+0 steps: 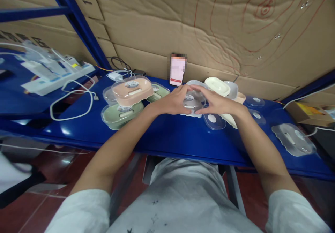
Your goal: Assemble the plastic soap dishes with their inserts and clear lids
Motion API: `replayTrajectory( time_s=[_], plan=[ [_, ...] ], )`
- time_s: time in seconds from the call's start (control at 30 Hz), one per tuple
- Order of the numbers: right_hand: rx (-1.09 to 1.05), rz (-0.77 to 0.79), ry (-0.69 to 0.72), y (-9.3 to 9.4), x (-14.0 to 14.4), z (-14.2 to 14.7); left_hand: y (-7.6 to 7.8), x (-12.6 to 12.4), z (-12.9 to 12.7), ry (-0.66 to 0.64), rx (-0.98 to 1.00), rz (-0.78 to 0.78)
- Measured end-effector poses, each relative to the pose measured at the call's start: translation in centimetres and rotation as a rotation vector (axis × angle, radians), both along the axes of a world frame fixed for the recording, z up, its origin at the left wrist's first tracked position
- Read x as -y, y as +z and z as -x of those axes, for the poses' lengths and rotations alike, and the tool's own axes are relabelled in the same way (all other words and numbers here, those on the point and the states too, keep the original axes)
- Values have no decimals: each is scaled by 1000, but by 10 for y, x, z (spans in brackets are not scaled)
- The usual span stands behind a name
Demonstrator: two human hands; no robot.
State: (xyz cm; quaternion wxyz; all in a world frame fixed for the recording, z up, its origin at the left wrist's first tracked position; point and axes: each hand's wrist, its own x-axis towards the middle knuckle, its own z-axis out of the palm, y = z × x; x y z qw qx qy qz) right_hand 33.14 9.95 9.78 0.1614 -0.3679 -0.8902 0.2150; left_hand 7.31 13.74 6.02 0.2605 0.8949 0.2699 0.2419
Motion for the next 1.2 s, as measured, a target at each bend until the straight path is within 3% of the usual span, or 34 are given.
replayTrajectory(
  time_s=[0.23, 0.4, 0.53, 0.67, 0.8, 1.0, 1.07, 1.2],
  plan=[
    [-74, -40, -45, 13, -1, -4, -7, 0, -3, -45, 44, 1],
    [3, -212, -167, 28, -7, -32, -18, 4, -9, -9, -34, 75],
    [16, -425, -416, 13, -30, -53, -15, 8, -9, -22, -119, 16],
    [108, -466, -591, -7, -46, -55, -15, 6, -9, -58, -274, -51],
    [74, -384, -439, 1, -34, -42, -19, 1, -11, -77, -287, -74],
    [195, 81, -77, 18, -2, -11, -9, 2, -9, -81, -215, -32],
    [222, 160, -34, 13, 0, -5, -4, 3, -7, -83, -167, -5],
    [245, 153, -42, 2, -6, -2, -4, 2, -6, -86, -101, -3]
  ],
)
